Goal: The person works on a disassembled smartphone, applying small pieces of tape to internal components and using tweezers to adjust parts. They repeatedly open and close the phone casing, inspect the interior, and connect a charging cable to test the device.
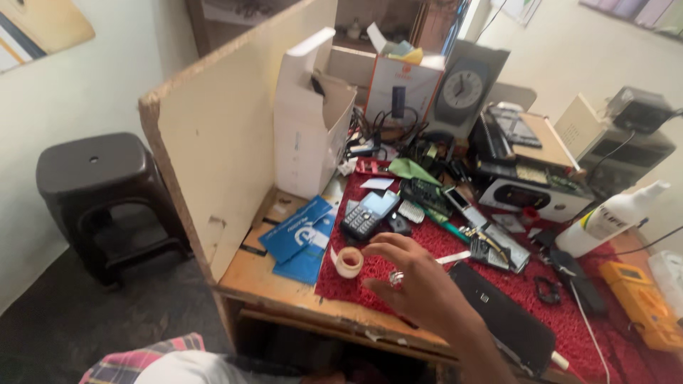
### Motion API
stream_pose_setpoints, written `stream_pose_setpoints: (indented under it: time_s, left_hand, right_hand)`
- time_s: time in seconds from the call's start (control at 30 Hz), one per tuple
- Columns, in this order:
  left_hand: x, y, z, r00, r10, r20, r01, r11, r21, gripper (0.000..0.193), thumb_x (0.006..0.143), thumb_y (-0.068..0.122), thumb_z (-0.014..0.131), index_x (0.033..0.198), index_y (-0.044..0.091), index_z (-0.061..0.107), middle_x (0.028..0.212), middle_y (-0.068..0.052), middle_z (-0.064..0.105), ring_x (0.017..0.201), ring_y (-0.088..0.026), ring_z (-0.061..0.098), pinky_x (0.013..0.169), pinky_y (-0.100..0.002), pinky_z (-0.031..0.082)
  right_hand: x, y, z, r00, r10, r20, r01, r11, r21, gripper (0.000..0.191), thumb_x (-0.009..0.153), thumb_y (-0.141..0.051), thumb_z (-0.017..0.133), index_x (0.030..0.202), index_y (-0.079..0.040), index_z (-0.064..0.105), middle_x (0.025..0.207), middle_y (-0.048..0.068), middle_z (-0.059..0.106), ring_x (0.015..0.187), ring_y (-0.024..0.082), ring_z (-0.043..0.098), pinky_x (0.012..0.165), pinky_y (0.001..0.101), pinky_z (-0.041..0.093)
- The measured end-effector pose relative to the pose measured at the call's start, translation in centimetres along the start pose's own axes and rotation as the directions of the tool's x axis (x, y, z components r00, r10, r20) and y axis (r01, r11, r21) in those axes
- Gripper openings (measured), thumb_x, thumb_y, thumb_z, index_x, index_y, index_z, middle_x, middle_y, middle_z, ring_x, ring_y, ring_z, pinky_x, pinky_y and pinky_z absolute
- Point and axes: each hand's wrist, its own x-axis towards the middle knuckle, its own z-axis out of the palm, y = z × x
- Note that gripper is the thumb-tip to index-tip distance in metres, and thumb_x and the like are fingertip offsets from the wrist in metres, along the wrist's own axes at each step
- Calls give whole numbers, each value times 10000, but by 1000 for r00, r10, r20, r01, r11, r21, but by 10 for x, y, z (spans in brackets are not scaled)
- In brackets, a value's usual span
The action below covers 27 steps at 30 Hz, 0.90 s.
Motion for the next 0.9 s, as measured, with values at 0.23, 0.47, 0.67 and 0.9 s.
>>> stream_pose_setpoints:
  time_s: [0.23, 0.47, 0.67, 0.9]
  left_hand:
    - [-29, 84, -14, 911, 312, -271, -313, 949, 39, 326, 780, 188, 879, 606, 62, 634, 531, -33, 542, 455, -115, 516, 434, -309, 390]
    - [-33, 191, -76, 907, 212, -363, -260, 962, -87, 408, 785, 109, 744, 1173, 32, 644, 1043, -18, 697, 835, -86, 656, 725, -238, 558]
    - [-26, 182, -46, 993, 87, 81, -53, 934, -354, 186, 853, 51, 760, 1016, -34, 733, 998, -87, 734, 909, -126, 725, 845, -292, 594]
    - [-33, 174, -23, 983, 183, 33, -162, 930, -330, 73, 845, 22, 778, 866, -35, 737, 915, -93, 736, 864, -132, 719, 792, -286, 595]
  right_hand:
    - [11, -21, 42, 982, -63, -181, 81, 992, 99, 258, 854, -172, 780, 1046, -15, 707, 1318, 197, 646, 1152, 360, 669, 950, 398, 556]
    - [-72, -26, 37, 985, -64, -162, 134, 873, 469, 180, 873, -117, 791, 952, 10, 692, 1225, 168, 738, 1145, 284, 740, 967, 355, 561]
    - [-131, -26, 26, 996, 89, 6, -72, 770, 634, 263, 833, -142, 819, 919, -18, 603, 1164, 121, 725, 1065, 181, 699, 970, 321, 549]
    - [-154, -16, 25, 970, 232, 74, -226, 742, 632, 364, 776, -158, 834, 1072, -30, 664, 1011, 73, 677, 961, 144, 681, 874, 299, 544]
